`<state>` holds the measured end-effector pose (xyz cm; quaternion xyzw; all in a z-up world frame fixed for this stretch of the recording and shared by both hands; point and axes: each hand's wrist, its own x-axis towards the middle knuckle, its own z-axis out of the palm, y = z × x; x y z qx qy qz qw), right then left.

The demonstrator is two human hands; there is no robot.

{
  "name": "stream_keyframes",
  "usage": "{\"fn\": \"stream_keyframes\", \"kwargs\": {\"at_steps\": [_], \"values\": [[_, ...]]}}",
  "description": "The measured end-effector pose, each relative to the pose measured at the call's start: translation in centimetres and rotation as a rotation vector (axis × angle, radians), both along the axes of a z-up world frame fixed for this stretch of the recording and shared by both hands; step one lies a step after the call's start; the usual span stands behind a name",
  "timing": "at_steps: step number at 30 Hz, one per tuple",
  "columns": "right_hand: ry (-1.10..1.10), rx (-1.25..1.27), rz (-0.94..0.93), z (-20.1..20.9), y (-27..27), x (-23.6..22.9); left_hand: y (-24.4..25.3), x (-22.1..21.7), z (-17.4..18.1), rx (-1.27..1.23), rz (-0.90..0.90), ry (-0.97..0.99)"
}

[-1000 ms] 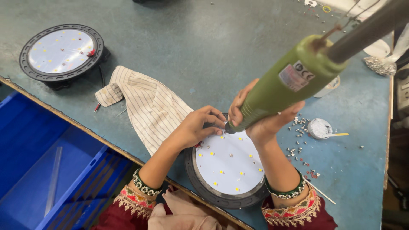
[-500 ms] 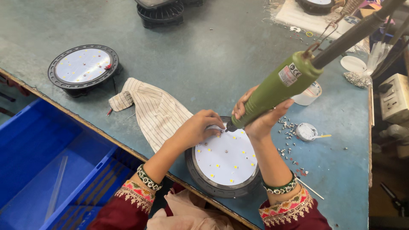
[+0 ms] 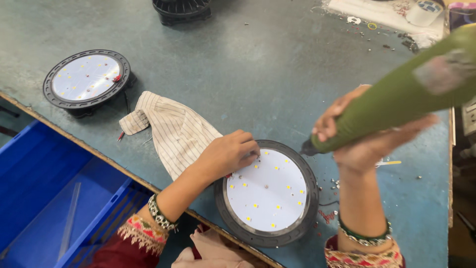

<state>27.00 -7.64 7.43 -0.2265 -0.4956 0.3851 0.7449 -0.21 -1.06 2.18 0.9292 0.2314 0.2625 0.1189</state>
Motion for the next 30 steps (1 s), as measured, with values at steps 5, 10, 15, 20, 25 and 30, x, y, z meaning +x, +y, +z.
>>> {"fn": "stream_keyframes", "kwargs": {"at_steps": [5, 10, 15, 20, 25, 30], "values": [[-0.026, 0.048, -0.032, -0.2, -1.6, 3.3, -0.4, 0.1, 0.0, 0.047, -0.009, -0.033], [-0.089, 0.025, -0.187, 0.0, -2.5, 4.2, -0.4, 0.1, 0.3, 0.135, -0.026, 0.03], [-0.226, 0.016, -0.257, 0.5, -2.7, 3.7, -0.4, -0.1, 0.9, 0.129, -0.071, 0.056], [-0.269, 0.009, -0.276, 1.1, -2.3, 3.2, -0.2, 0.2, 1.3, 0.161, -0.074, 0.062], [-0.376, 0.041, -0.246, 0.8, -2.7, 4.5, -1.1, -0.7, 1.5, 0.089, -0.025, 0.02], [-0.36, 0.025, -0.211, 0.0, -3.0, 5.5, -5.7, -2.9, 1.7, -0.152, -0.039, -0.131]]}}
